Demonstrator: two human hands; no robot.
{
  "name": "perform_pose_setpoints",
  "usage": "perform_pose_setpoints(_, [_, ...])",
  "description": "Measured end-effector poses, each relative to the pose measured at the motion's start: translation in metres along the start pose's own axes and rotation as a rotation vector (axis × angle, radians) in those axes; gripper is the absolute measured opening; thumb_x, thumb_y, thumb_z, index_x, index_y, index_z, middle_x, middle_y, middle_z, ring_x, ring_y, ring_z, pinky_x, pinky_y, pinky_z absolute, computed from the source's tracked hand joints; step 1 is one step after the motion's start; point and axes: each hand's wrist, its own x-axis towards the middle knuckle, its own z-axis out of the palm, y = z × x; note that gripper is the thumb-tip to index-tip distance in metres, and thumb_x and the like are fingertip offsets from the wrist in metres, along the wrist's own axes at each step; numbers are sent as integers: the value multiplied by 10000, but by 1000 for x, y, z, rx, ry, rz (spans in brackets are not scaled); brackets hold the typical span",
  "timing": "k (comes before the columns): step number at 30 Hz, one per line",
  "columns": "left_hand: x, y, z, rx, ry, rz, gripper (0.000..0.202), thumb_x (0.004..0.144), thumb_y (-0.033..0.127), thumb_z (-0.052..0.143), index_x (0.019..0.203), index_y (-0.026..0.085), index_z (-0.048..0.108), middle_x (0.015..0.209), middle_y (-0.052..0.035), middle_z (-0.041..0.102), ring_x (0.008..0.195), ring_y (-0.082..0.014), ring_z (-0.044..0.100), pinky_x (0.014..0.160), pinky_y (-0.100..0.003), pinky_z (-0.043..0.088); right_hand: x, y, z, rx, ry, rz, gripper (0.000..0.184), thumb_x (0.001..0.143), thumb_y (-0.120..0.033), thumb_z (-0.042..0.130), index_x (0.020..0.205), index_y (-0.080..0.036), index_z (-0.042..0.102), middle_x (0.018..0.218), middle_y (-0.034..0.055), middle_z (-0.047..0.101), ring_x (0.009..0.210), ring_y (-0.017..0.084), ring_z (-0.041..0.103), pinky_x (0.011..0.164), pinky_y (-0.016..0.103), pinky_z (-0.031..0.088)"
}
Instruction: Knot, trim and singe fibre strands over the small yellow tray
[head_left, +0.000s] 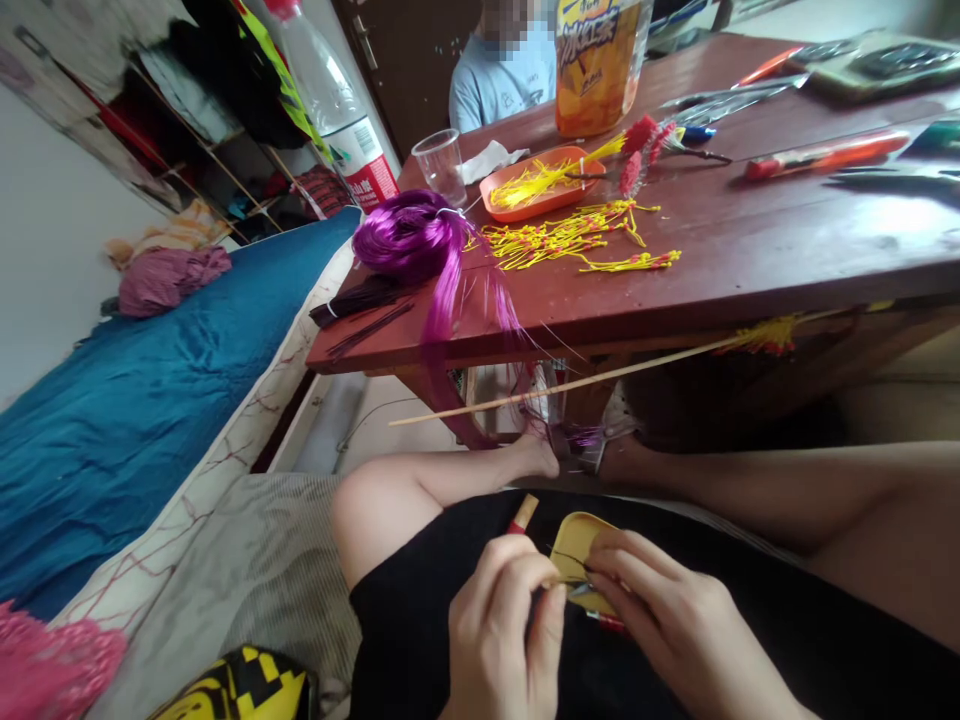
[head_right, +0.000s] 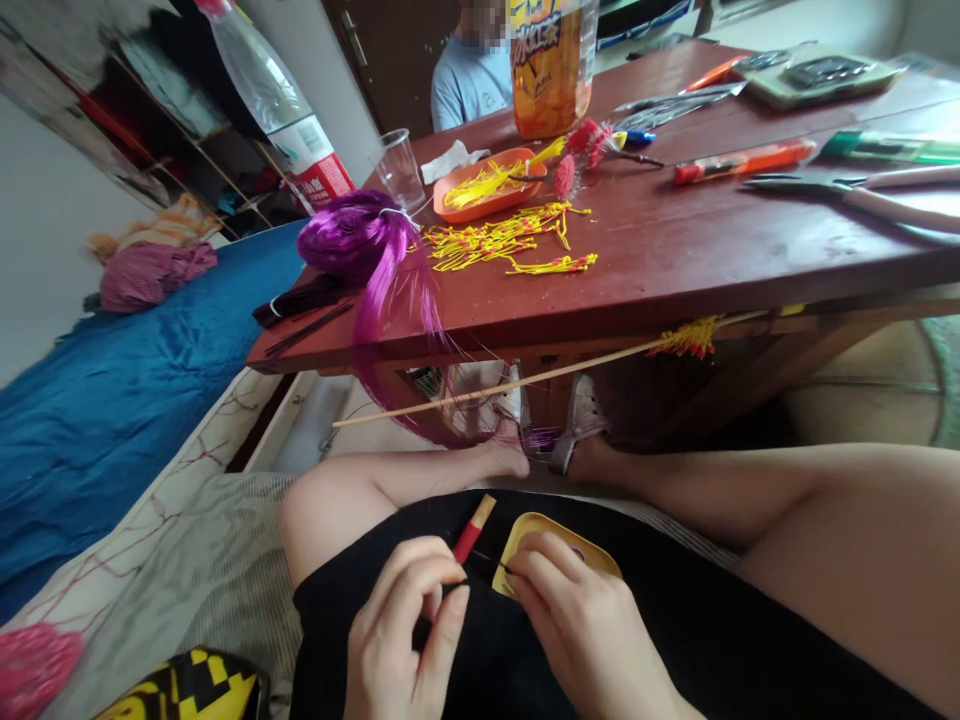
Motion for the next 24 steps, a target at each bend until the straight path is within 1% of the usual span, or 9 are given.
perform_pose_setpoints(1, [1,3,0,38,1,48,149,834,123,455,918,197,554,887,-43,620,631,-115,587,589,-203,461,0,0,0,-54,2,-50,229,895,-145,363,873,-193,586,833,56,659,588,127,643,535,191,505])
perform_pose_setpoints(3, [4,6,2,87,-75,70,153,837,110,441,907,186,553,846,-48,635,628,-127,601,570,-205,464,-1,-2,1,-141,25,-125,250,903,-140,339,863,-179,583,762,53,673,514,123,634,498,188,509])
perform_pose_setpoints(5, [7,7,5,112,-161,12,137,841,113,434,789,182,540,704,-26,607,586,-137,586,534,-213,449,0,-4,1,-208,88,-156,272,912,-157,331,812,-177,584,685,49,674,471,130,623,478,198,508])
perform_pose_setpoints(7, [9,6,8,96,-207,-68,185,846,123,431,690,185,508,620,-5,557,552,-135,553,511,-216,421,-1,-6,1,-233,156,-149,285,914,-178,334,774,-182,583,651,51,673,470,140,621,468,210,501])
perform_pose_setpoints(9, [9,6,9,28,-251,-156,191,843,133,437,672,180,505,605,5,531,525,-121,511,490,-209,387,-1,-6,1,-170,156,-84,256,906,-198,363,779,-188,584,659,47,671,508,146,626,483,215,495])
perform_pose_setpoints(13, [10,5,10,-133,-346,-355,150,828,183,469,694,164,535,574,32,462,482,-93,406,460,-200,309,-3,-6,3,127,-1,203,138,859,-238,470,806,-209,594,671,8,643,560,135,602,522,205,471])
perform_pose_setpoints(16, [11,4,10,-267,-394,-469,178,836,231,460,683,158,514,561,47,403,471,-80,335,441,-201,251,-2,-6,4,282,-67,370,149,836,-280,484,788,-208,605,637,3,613,538,143,553,513,225,441])
perform_pose_setpoints(20, [10,2,10,-424,-416,-565,220,850,302,446,682,162,476,544,62,343,472,-77,273,431,-208,204,2,-8,1,349,-140,441,209,814,-331,476,722,-192,603,608,15,579,540,156,514,507,244,410])
perform_pose_setpoints(24, [8,2,10,-434,-394,-570,242,857,330,442,683,164,465,550,59,348,473,-78,282,431,-209,205,4,-9,-3,365,-153,442,243,801,-349,477,631,-193,551,568,4,534,524,148,482,493,240,381])
